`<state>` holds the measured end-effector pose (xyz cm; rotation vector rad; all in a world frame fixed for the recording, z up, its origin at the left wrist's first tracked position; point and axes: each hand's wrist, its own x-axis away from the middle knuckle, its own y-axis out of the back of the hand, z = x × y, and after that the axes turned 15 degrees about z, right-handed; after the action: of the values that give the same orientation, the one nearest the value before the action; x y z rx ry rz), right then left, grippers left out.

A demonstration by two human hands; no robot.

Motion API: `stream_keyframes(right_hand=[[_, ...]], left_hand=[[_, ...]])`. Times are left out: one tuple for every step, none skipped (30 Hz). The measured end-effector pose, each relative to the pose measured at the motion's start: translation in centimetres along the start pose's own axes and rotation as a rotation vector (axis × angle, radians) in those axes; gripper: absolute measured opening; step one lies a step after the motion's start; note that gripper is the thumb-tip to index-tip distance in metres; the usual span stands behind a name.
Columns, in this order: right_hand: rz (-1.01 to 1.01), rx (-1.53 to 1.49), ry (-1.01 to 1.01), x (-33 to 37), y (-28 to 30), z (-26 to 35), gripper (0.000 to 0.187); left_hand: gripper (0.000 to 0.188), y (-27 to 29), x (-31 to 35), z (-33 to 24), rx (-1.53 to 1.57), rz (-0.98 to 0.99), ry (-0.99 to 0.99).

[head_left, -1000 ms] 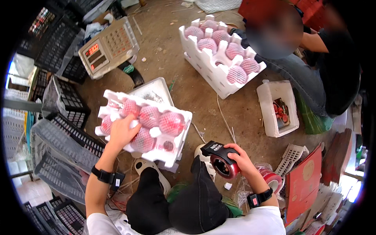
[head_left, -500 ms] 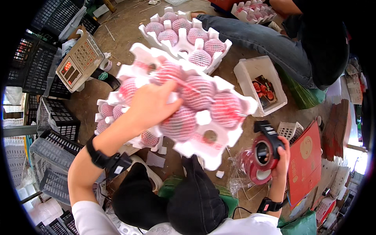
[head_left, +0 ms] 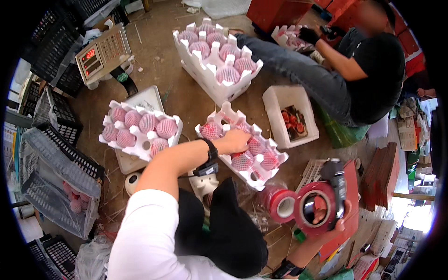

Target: The person wraps individual produce items in protective foam sleeves and places them into white foam shipping trays, then uses a handheld tape dispenser to secure the trays before setting them aside on a scale and the floor.

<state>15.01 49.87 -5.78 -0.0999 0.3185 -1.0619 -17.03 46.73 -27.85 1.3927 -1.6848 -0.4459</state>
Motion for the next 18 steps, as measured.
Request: stream_keyframes(right_hand=[[0.036, 0.003, -0.043, -0.1, -0.7, -0.6, 0.063], [0.096, -0.003, -0.094, -0.3, -1.4, -1.2, 0.063], [0.097, 0.017, -0.097, -0.7, -2.2, -2.5, 0.064], [0.094, 0.033, -0.114, -1.0, -2.9, -3.6, 0.066], [0.106, 0.006, -0.19, -1.2, -3.7, -4.8, 0.068], [0.152, -0.004, -0.243, -1.4, -4.4, -5.6, 0.067], [0.198, -0.012, -0.296, -1.7, -5.0, -6.3, 0.066], [0.267, -0.017, -0.355, -2.0, -5.6, -7.1, 0.066], [0.276, 0.135, -0.368, -2.3, -6.1, -7.6, 0.062], [0.348, 0.137, -0.433, -2.6, -6.7, -8.0, 0.057], [0.511, 0.226, -0.396, -3.0, -7.4, -8.6, 0.059], [0.662, 0.26, -0.338, -3.5, -8.2, -9.3, 0.06], [0.791, 0.283, -0.311, -3.9, -9.3, -10.2, 0.059], [0.86, 0.206, -0.401, -3.7, -10.5, -11.1, 0.057], [0.981, 0.233, -0.339, -4.1, -11.9, -12.1, 0.056], [1.093, 0.233, -0.269, -4.3, -13.2, -13.1, 0.055], [1.137, 0.167, -0.226, -4.2, -14.7, -14.0, 0.053], [1.19, 0.146, -0.212, -4.2, -16.0, -14.6, 0.053]], left_hand=[[0.032, -0.9, -0.7, 0.9, -0.007, -0.009, 0.021], [0.032, -1.8, -1.3, 1.7, -0.022, -0.061, 0.056], [0.034, -2.6, -1.8, 2.2, -0.002, 0.014, 0.046], [0.035, -3.2, -2.0, 2.6, 0.014, 0.041, 0.057], [0.036, -3.3, -2.0, 3.0, 0.039, 0.125, 0.065], [0.038, -3.2, -1.6, 3.3, 0.084, 0.092, 0.047], [0.04, -2.8, -0.7, 3.6, 0.139, 0.118, 0.027], [0.042, -2.1, 0.6, 3.8, 0.204, 0.163, 0.02], [0.047, -0.7, 2.0, 4.2, 0.568, 0.275, 0.048], [0.053, 1.0, 3.7, 4.5, 0.936, 0.388, 0.087], [0.056, 2.4, 6.3, 4.8, 1.332, 0.477, 0.045], [0.06, 3.7, 9.3, 5.0, 1.751, 0.557, -0.009], [0.059, 4.8, 12.2, 4.9, 1.798, 0.555, -0.051], [0.058, 5.6, 14.9, 4.8, 1.87, 0.57, -0.107], [0.055, 6.0, 17.3, 4.2, 1.819, 0.378, 0.0], [0.05, 6.4, 19.7, 4.2, 1.79, 0.279, -0.015], [0.045, 6.6, 21.6, 4.3, 1.82, 0.163, 0.09], [0.04, 6.7, 23.3, 4.5, 1.849, 0.06, 0.091]])
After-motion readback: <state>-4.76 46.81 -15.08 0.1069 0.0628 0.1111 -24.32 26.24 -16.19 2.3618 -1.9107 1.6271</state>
